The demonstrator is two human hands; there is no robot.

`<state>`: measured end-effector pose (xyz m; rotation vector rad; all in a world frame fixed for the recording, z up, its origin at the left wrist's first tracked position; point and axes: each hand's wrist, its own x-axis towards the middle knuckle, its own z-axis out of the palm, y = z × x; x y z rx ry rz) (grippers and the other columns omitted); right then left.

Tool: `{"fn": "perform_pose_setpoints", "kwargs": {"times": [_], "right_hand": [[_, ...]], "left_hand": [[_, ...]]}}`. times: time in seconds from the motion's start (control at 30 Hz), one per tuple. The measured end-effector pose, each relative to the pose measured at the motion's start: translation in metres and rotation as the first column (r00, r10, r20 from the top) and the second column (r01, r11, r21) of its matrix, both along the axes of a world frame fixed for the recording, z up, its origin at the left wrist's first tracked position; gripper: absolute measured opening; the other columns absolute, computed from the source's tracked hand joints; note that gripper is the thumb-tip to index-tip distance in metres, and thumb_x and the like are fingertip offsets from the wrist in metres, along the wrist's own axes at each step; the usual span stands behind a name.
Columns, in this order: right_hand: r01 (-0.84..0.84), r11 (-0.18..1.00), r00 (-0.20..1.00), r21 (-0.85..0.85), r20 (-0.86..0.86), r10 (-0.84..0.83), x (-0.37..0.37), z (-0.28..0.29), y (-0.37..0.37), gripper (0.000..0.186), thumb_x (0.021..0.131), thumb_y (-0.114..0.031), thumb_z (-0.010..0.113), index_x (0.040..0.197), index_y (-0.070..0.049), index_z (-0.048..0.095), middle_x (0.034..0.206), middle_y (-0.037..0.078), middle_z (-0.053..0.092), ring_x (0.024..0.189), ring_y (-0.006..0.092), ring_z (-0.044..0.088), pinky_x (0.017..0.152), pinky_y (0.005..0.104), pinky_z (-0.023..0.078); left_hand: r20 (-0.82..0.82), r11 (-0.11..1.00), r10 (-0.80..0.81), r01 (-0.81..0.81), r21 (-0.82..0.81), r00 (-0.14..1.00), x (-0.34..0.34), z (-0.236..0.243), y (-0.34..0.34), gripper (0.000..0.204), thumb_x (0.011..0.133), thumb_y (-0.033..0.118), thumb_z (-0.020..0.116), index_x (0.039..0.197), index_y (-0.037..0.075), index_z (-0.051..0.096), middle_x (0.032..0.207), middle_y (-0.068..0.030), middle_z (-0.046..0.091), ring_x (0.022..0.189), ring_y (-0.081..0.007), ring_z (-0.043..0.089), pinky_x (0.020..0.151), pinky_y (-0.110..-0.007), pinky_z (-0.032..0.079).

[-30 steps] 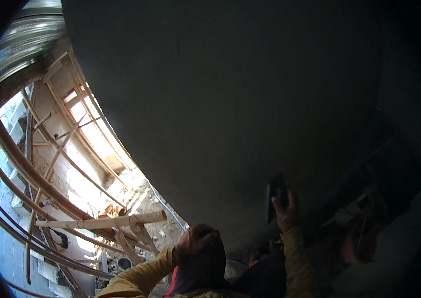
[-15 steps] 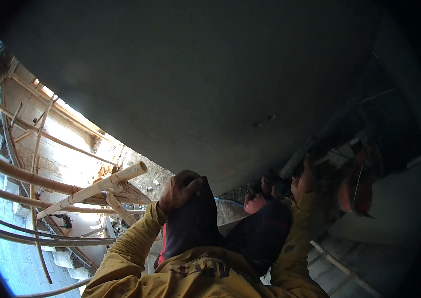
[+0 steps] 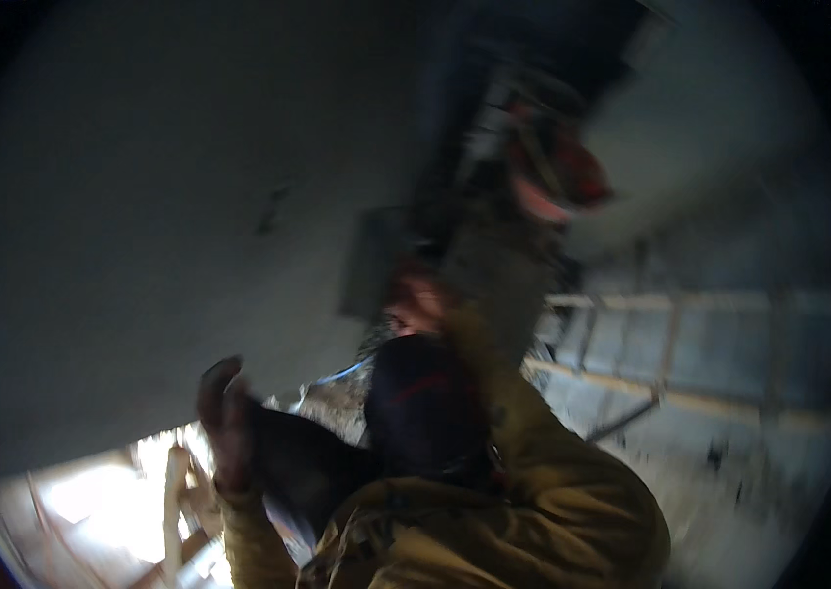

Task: The person rubs a concrete wall with a float, applies plaster along the wall and corner using trowels, and scrapes the trowels together.

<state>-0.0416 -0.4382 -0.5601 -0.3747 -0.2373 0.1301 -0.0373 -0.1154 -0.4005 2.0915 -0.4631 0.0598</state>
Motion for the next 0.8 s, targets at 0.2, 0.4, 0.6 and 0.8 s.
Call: {"fn": "perform_pose_setpoints", "kwargs": {"times": [0.2, 0.4, 0.6, 0.8], "right_hand": [[-0.008, 0.976, 1.0, -0.216, -0.003, 0.008, 0.019, 0.043, 0.003, 0.055, 0.085, -0.024, 0.072, 0.135, -0.013, 0.051, 0.123, 0.0, 0.06, 0.113, 0.0166, 0.055, 0.096, 0.045, 0.043], [0.0, 0.989, 0.96, -0.147, 0.278, 0.042, 0.044, 0.039, 0.009, 0.059, 0.079, -0.016, 0.078, 0.132, -0.007, 0.052, 0.117, 0.003, 0.063, 0.095, 0.0152, 0.062, 0.081, 0.026, 0.048], [0.063, 0.961, 0.951, -0.271, 0.309, 0.025, 0.033, 0.049, -0.019, 0.051, 0.084, -0.02, 0.073, 0.129, -0.007, 0.053, 0.115, 0.003, 0.063, 0.095, 0.015, 0.06, 0.081, 0.0302, 0.049], [0.125, 0.916, 0.992, -0.381, 0.04, -0.119, 0.009, 0.031, -0.064, 0.045, 0.088, -0.024, 0.07, 0.126, -0.007, 0.055, 0.111, 0.003, 0.064, 0.094, 0.0147, 0.059, 0.08, 0.0331, 0.051]], "left_hand": [[-0.797, 0.741, -0.549, -0.295, -0.603, 0.251, 0.046, -0.023, -0.067, 0.052, 0.095, 0.047, 0.048, 0.133, 0.012, 0.048, 0.126, -0.0114, 0.056, 0.112, -0.0299, 0.057, 0.087, -0.043, 0.052], [-0.541, 0.539, -0.837, -0.285, -0.792, -0.08, 0.05, -0.056, -0.111, 0.057, 0.093, 0.046, 0.05, 0.137, 0.011, 0.044, 0.121, -0.0115, 0.056, 0.105, -0.0282, 0.058, 0.083, -0.041, 0.053], [-0.271, 0.278, -0.96, -0.296, -0.914, -0.063, 0.047, -0.071, -0.138, 0.054, 0.091, 0.037, 0.057, 0.133, 0.006, 0.044, 0.115, -0.0116, 0.055, 0.1, -0.025, 0.055, 0.085, -0.039, 0.047], [-0.496, 0.444, -0.858, -0.287, -0.849, 0.138, 0.057, -0.075, -0.119, 0.048, 0.092, 0.034, 0.058, 0.129, 0.005, 0.049, 0.113, -0.0115, 0.056, 0.096, -0.0258, 0.053, 0.084, -0.041, 0.048]]}}
